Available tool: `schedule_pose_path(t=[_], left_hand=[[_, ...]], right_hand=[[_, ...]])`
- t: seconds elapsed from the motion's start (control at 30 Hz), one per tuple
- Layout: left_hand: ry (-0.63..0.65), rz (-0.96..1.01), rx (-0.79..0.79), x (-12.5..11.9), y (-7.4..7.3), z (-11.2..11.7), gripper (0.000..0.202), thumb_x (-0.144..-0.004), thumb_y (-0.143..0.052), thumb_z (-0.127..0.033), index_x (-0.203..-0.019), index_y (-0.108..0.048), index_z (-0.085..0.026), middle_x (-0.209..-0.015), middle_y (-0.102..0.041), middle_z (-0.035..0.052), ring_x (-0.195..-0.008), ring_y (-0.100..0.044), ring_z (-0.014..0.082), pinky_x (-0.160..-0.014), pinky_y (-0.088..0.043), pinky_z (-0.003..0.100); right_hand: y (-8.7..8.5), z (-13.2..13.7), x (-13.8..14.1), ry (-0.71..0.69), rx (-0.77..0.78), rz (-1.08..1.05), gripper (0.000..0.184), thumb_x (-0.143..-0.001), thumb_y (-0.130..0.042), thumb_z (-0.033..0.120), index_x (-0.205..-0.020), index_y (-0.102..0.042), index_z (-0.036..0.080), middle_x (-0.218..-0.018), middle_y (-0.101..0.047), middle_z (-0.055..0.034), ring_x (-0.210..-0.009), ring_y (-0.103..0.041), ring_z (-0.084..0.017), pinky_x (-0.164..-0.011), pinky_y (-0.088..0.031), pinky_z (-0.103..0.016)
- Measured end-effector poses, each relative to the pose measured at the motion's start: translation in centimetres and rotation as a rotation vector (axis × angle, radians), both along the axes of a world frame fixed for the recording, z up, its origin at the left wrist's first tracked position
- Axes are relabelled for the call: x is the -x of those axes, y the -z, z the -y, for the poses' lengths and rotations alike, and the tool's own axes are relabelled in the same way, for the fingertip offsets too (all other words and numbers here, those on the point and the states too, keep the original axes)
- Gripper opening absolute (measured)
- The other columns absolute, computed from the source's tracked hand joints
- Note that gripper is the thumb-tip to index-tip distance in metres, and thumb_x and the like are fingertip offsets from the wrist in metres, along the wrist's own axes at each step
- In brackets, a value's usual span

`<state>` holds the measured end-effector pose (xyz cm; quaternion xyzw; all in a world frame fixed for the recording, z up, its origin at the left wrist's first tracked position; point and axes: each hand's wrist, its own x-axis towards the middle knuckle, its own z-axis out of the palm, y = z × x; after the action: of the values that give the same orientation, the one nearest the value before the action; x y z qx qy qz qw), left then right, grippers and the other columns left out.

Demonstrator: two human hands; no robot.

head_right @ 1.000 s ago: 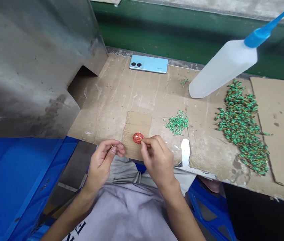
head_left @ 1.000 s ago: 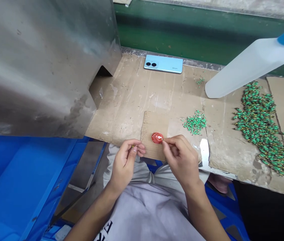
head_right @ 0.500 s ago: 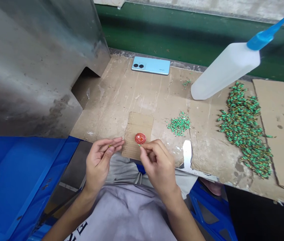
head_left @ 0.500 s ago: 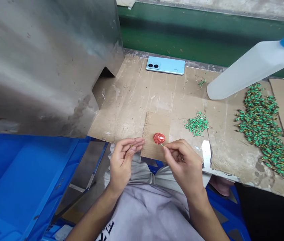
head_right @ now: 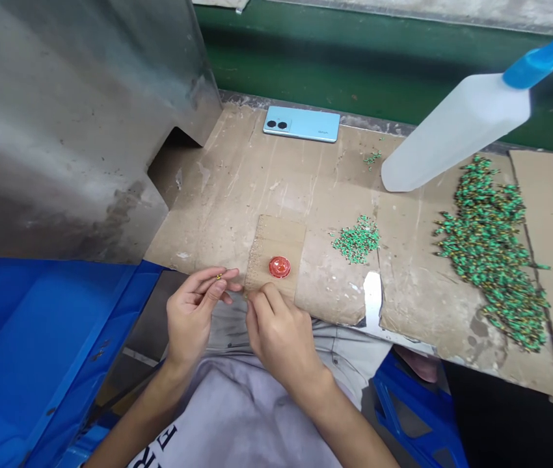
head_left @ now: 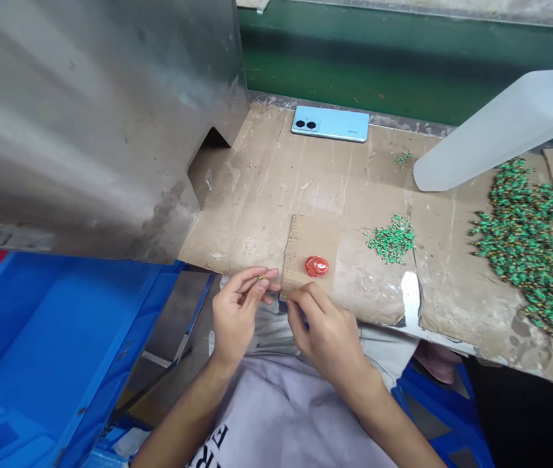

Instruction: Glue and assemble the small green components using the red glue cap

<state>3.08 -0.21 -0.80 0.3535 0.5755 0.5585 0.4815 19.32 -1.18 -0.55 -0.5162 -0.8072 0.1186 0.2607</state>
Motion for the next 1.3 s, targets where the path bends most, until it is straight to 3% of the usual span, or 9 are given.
schedule_pose_path(t=[0.2, 0.37, 0.47, 0.63, 0.77, 0.87, 1.03, 1.17, 1.3], left_hand=[[0.066, 0.001, 0.06, 0.3, 0.1, -0.2, 0.029, -0.099, -0.083, -0.043, -0.107, -0.078, -0.016, -0.114, -0.089, 0.0144, -0.099, -0.089, 0.0277, -0.08, -0.074, 0.032], [0.096, 0.03, 0.083, 0.6, 0.2, -0.5, 0.033, -0.097, -0.084, -0.046, -0.109, -0.077, -0.016, -0.114, -0.089, 0.0156, -0.1, -0.089, 0.0281, -0.08, -0.075, 0.032], [0.074, 0.082, 0.074, 0.5, 0.2, -0.4, 0.033, -0.094, -0.089, -0.042, -0.111, -0.077, -0.016, -0.113, -0.089, 0.0137, -0.098, -0.089, 0.0266, -0.083, -0.074, 0.032], [0.104, 0.066, 0.005, 0.3, -0.4, -0.1, 0.021, -0.092, -0.091, -0.035, -0.1, -0.085, -0.017, -0.109, -0.087, 0.0088, -0.096, -0.088, 0.0224, -0.086, -0.072, 0.027], [0.212, 0.108, 0.029, 0.3, -0.9, 0.1, 0.016, -0.093, -0.091, -0.033, -0.1, -0.088, -0.02, -0.081, -0.083, 0.002, -0.067, -0.078, 0.0099, -0.064, -0.063, 0.014], [0.234, 0.286, 0.097, 0.1, -1.1, 0.2, 0.022, -0.084, -0.099, -0.034, -0.096, -0.088, -0.02, -0.076, -0.083, 0.0014, -0.061, -0.074, 0.009, -0.053, -0.056, 0.012], [0.344, 0.464, 0.187, -0.5, -1.4, 0.6, 0.026, -0.082, -0.1, -0.035, -0.1, -0.089, -0.019, -0.087, -0.087, 0.0057, -0.072, -0.083, 0.0143, -0.067, -0.066, 0.018], [0.343, 0.456, 0.167, -0.5, -1.5, 0.9, 0.03, -0.084, -0.099, -0.025, -0.111, -0.086, -0.022, -0.091, -0.088, 0.0041, -0.076, -0.085, 0.0152, -0.072, -0.068, 0.019], [0.358, 0.366, 0.107, -0.3, -1.6, 0.9, 0.016, -0.086, -0.096, -0.022, -0.1, -0.088, -0.022, -0.092, -0.087, 0.0042, -0.08, -0.084, 0.0148, -0.078, -0.068, 0.02]], right_hand=[[0.4, 0.0, 0.2, -0.001, -0.017, 0.094, 0.031, -0.112, -0.049, 0.013, -0.088, -0.066, 0.021, -0.081, -0.068, -0.0029, -0.068, -0.07, -0.019, -0.054, -0.04, -0.034], [0.2, -0.3, -0.1, -0.016, 0.011, 0.043, 0.027, -0.11, -0.051, 0.013, -0.089, -0.065, 0.021, -0.082, -0.068, -0.0033, -0.068, -0.07, -0.019, -0.057, -0.042, -0.033], [-0.3, -0.3, -0.6, -0.003, 0.025, -0.072, 0.02, -0.109, -0.054, 0.012, -0.094, -0.065, 0.021, -0.084, -0.069, -0.0031, -0.068, -0.069, -0.018, -0.06, -0.046, -0.031], [-1.4, 0.1, -1.6, -0.014, 0.115, -0.381, 0.015, -0.107, -0.06, 0.008, -0.103, -0.066, 0.021, -0.09, -0.068, -0.0028, -0.074, -0.068, -0.016, -0.065, -0.049, -0.028], [-2.1, 0.6, -2.1, 0.035, 0.201, -0.605, 0.015, -0.106, -0.063, 0.01, -0.099, -0.067, 0.023, -0.085, -0.064, 0.0007, -0.063, -0.055, -0.012, -0.057, -0.044, -0.026], [-2.2, 0.9, -2.2, 0.093, 0.262, -0.777, 0.015, -0.106, -0.066, 0.013, -0.096, -0.067, 0.024, -0.081, -0.063, 0.0025, -0.064, -0.056, -0.012, -0.057, -0.046, -0.024], [-2.1, 1.3, -2.0, 0.11, 0.367, -0.973, 0.012, -0.106, -0.069, 0.015, -0.101, -0.071, 0.026, -0.084, -0.071, 0.0027, -0.068, -0.064, -0.012, -0.06, -0.05, -0.021], [-2.1, 1.3, -1.8, 0.1, 0.372, -1.065, 0.012, -0.106, -0.069, 0.016, -0.099, -0.072, 0.026, -0.084, -0.072, 0.0023, -0.069, -0.066, -0.011, -0.063, -0.053, -0.02], [-2.1, 1.1, -2.0, 0.14, 0.361, -1.106, 0.01, -0.105, -0.071, 0.02, -0.096, -0.072, 0.024, -0.082, -0.068, 0.0019, -0.067, -0.063, -0.012, -0.06, -0.051, -0.02]])
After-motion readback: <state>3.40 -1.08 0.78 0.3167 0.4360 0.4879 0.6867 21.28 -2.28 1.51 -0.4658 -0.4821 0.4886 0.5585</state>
